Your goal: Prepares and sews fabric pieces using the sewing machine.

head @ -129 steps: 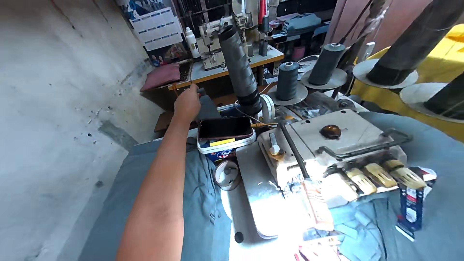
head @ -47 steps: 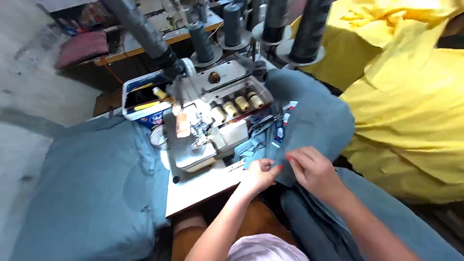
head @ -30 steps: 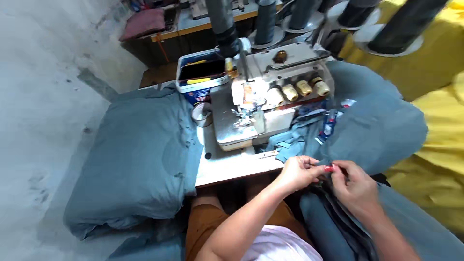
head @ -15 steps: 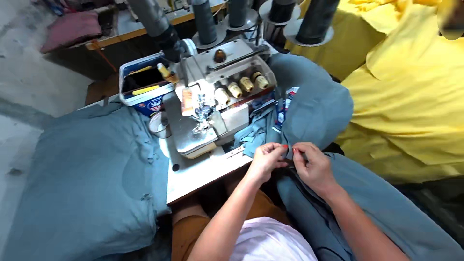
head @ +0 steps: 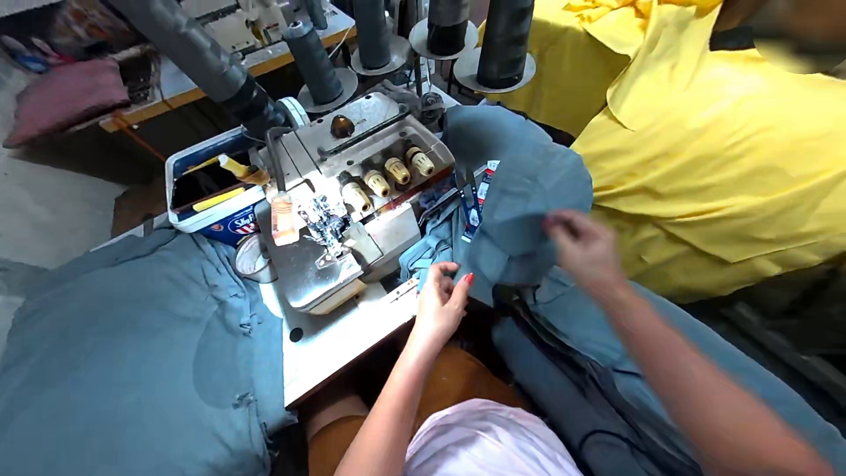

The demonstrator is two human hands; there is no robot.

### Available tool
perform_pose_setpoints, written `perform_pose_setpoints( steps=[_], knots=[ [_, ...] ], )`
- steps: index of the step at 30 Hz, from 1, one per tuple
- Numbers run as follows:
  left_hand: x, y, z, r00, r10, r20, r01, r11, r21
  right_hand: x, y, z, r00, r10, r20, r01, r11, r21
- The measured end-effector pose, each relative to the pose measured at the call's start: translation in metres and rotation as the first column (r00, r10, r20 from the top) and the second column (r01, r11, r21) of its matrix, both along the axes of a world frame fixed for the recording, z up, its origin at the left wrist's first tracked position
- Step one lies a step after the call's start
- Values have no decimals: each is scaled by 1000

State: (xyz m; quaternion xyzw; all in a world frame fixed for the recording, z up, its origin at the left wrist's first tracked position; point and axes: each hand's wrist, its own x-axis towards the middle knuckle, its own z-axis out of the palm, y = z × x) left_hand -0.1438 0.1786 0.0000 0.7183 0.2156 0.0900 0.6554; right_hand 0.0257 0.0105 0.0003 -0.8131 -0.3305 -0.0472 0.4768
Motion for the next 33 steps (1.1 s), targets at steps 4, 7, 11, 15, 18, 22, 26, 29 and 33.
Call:
perform_pose_setpoints(
  steps=[4,7,11,15,18,22,26,29,33],
  knots=[
    [-6,-5,15,992,-90,87,90,996,7,83,-1,90,939,-97,331,147,981,-129],
    [-1,-13,43,941,-268,206,323,892,-317,61,9,151,835,13,550,100,979,-175],
    [8,-17,51,777,-346,526,628,478,-613,-64,4,156,648,338,683,-119,930,-348],
    [-9,-13,69,795,-257,550,599,472,-647,-165,-19,121,487,660,572,-438,751,-494],
    [-40,12,77,882,-43,469,354,717,-600,-190,-20,77,429,838,337,-654,545,-525],
    [-90,55,76,848,372,378,-154,855,-495,-198,6,-17,503,815,289,-711,579,-398],
    [-125,86,74,658,677,330,-569,734,-371,-201,32,-38,362,867,-342,-877,193,-440],
    [-143,95,63,612,709,349,-659,702,-271,-199,57,-36,278,749,-602,-882,-50,-469],
    [-151,85,53,674,653,345,-625,754,-204,-206,72,-10,228,864,-449,-874,-22,-485]
  ],
)
